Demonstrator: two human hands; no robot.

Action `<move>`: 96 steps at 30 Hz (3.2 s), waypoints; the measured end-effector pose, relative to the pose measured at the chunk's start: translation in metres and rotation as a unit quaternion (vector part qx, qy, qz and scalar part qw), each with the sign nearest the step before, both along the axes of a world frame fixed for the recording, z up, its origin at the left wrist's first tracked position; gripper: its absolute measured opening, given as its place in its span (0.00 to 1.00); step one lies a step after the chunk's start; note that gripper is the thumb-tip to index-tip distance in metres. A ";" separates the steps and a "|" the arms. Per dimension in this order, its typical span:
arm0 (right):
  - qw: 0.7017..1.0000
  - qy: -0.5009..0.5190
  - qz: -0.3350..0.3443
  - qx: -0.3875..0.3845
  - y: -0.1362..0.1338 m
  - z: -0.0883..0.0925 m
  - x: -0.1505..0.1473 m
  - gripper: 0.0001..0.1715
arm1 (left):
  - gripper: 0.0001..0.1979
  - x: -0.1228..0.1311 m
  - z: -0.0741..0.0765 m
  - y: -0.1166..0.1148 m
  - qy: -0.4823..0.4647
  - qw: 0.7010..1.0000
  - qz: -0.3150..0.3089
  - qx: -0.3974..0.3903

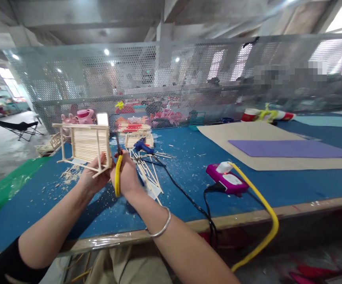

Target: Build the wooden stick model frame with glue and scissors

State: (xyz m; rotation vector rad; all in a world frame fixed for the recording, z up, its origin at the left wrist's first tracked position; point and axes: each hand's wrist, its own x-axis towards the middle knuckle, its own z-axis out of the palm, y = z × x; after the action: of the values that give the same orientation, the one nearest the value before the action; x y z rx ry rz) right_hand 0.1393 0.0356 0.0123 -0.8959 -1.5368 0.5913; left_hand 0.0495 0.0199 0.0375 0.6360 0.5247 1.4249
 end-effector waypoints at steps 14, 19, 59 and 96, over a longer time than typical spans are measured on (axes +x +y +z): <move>0.992 -0.042 -0.033 -0.117 0.005 0.022 0.029 0.22 | 0.15 -0.009 0.001 0.010 0.002 0.997 0.010 -0.082; 0.896 -0.389 -0.152 -0.154 0.004 0.055 0.083 0.18 | 0.09 -0.030 0.001 0.020 0.028 0.995 0.053 -0.082; 0.743 -0.655 -0.139 -0.019 -0.003 0.041 0.047 0.13 | 0.23 -0.054 -0.020 0.010 0.074 0.973 -0.067 -0.208; 0.943 -0.308 0.027 0.124 0.055 0.032 0.029 0.34 | 0.17 -0.048 -0.031 -0.005 0.418 0.889 0.187 0.006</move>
State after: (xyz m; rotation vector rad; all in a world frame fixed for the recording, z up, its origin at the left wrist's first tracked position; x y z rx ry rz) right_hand 0.1678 0.0904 0.0443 -0.8876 -2.1464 0.1390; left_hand 0.0013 0.0153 0.0068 1.2164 1.3782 1.4617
